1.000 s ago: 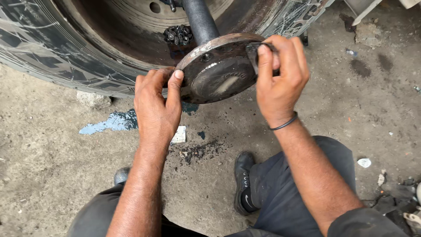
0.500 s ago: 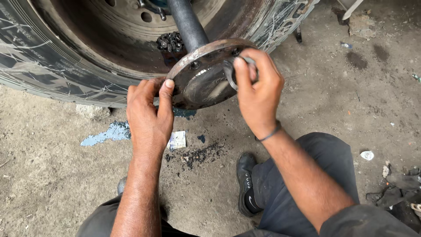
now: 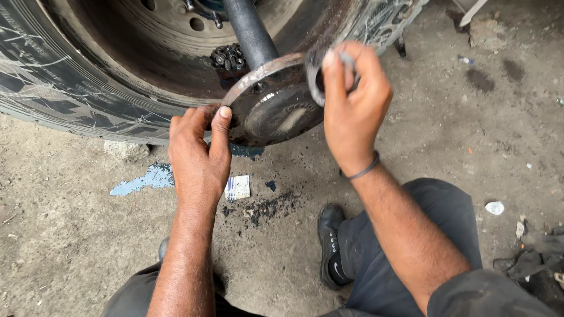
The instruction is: The person cleans a circular metal flange on a vehicle axle using a cloth and then applies a dark substance to the edge of the flange.
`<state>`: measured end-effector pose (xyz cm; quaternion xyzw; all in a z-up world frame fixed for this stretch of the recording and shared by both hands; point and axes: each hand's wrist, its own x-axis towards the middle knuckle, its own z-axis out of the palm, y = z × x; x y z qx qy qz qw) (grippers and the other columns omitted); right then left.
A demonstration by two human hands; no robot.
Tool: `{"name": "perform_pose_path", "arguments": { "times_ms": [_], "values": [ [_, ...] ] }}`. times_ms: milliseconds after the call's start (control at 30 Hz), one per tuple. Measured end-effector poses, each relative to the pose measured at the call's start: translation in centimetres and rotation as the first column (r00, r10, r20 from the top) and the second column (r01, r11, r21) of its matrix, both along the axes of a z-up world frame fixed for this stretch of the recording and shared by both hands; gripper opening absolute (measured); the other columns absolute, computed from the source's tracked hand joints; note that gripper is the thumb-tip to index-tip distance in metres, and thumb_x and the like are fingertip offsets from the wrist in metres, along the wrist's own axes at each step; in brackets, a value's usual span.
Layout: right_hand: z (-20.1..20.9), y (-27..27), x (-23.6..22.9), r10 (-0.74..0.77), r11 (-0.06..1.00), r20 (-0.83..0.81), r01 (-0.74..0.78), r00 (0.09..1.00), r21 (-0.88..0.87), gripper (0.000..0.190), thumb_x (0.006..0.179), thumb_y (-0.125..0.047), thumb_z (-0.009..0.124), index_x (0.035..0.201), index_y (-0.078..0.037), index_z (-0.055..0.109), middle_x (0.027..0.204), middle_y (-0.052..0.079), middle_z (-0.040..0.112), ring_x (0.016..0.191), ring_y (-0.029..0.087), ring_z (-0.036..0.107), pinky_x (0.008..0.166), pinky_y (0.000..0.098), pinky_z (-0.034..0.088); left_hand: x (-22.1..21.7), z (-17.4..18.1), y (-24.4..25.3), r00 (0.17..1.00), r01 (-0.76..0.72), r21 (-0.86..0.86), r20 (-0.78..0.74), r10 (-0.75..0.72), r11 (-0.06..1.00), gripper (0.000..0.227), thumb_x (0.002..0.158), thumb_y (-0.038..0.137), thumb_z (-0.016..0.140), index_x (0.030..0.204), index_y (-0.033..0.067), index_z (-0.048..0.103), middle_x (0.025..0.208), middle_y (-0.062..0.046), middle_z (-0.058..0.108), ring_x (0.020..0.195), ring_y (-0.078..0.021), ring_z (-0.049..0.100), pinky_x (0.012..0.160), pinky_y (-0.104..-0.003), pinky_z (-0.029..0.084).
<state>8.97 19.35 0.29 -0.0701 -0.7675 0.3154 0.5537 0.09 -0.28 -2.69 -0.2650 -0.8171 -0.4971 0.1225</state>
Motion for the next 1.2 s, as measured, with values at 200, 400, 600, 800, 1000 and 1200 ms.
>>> {"name": "perform_pose_path", "arguments": {
  "times_ms": [200,400,600,800,1000,1200],
  "values": [
    [-1.3,1.5,0.6,0.016,0.996,-0.035,-0.019,0.999,-0.091,0.008,0.112,-0.008,0.068,0.112,0.0,0.065,0.095,-0.005,0.055,0.083,0.004,0.043,0.071,0.0234,0.039,0.0,0.0,-0.1,1.0,0.008,-0.001,-0.005,-0.008,1.0,0.034,0.107,0.033,0.063,0.107,0.0014,0.075,0.091,-0.009,0.068,0.094,-0.0236,0.057,0.082,-0.04,0.049],
    [-4.5,2.8,0.9,0.028,0.986,0.002,-0.028,1.0,-0.162,0.006,0.109,-0.008,0.067,0.107,-0.002,0.065,0.086,-0.007,0.05,0.077,0.003,0.041,0.066,0.0218,0.035,0.0,-0.4,-0.1,0.999,0.027,0.02,-0.03,-0.026,0.999,0.033,0.109,0.032,0.062,0.11,0.0016,0.075,0.092,-0.008,0.068,0.096,-0.0224,0.057,0.084,-0.038,0.049],
    [-3.7,2.2,1.4,0.009,0.989,0.096,0.005,0.995,-0.145,0.005,0.106,-0.008,0.067,0.106,-0.003,0.066,0.084,-0.008,0.052,0.074,0.002,0.042,0.061,0.0219,0.035,0.0,-0.4,-0.1,1.0,0.01,-0.016,-0.019,-0.01,1.0,0.034,0.11,0.033,0.062,0.104,0.0026,0.076,0.093,-0.008,0.069,0.096,-0.022,0.056,0.085,-0.039,0.049],
    [-4.1,2.2,0.8,0.014,0.981,0.028,-0.009,0.999,-0.194,0.008,0.109,-0.009,0.067,0.108,-0.001,0.065,0.082,-0.008,0.046,0.076,0.003,0.039,0.064,0.0226,0.036,-0.2,-0.7,0.0,0.999,0.016,0.001,-0.029,-0.016,1.0,0.034,0.11,0.033,0.062,0.108,0.0022,0.075,0.091,-0.008,0.068,0.093,-0.0219,0.056,0.084,-0.039,0.048],
    [-2.3,1.1,0.3,0.039,0.978,0.022,-0.034,0.999,-0.204,0.009,0.108,-0.009,0.066,0.109,0.0,0.064,0.086,-0.006,0.05,0.079,0.004,0.042,0.067,0.0223,0.04,-0.5,-0.5,0.2,0.998,-0.019,-0.065,0.052,0.022,0.998,0.034,0.108,0.036,0.062,0.106,0.005,0.076,0.089,-0.008,0.067,0.09,-0.0215,0.056,0.077,-0.039,0.048],
    [1.6,4.6,-0.9,0.091,0.973,-0.272,-0.144,0.958,-0.18,0.01,0.116,-0.007,0.067,0.111,0.002,0.066,0.096,-0.001,0.061,0.087,0.007,0.052,0.077,0.0255,0.045,-0.3,-0.8,-0.1,0.998,0.024,0.022,-0.051,-0.023,0.999,0.033,0.108,0.032,0.063,0.104,0.0015,0.074,0.093,-0.009,0.068,0.093,-0.0231,0.056,0.082,-0.039,0.048]
  ]
}}
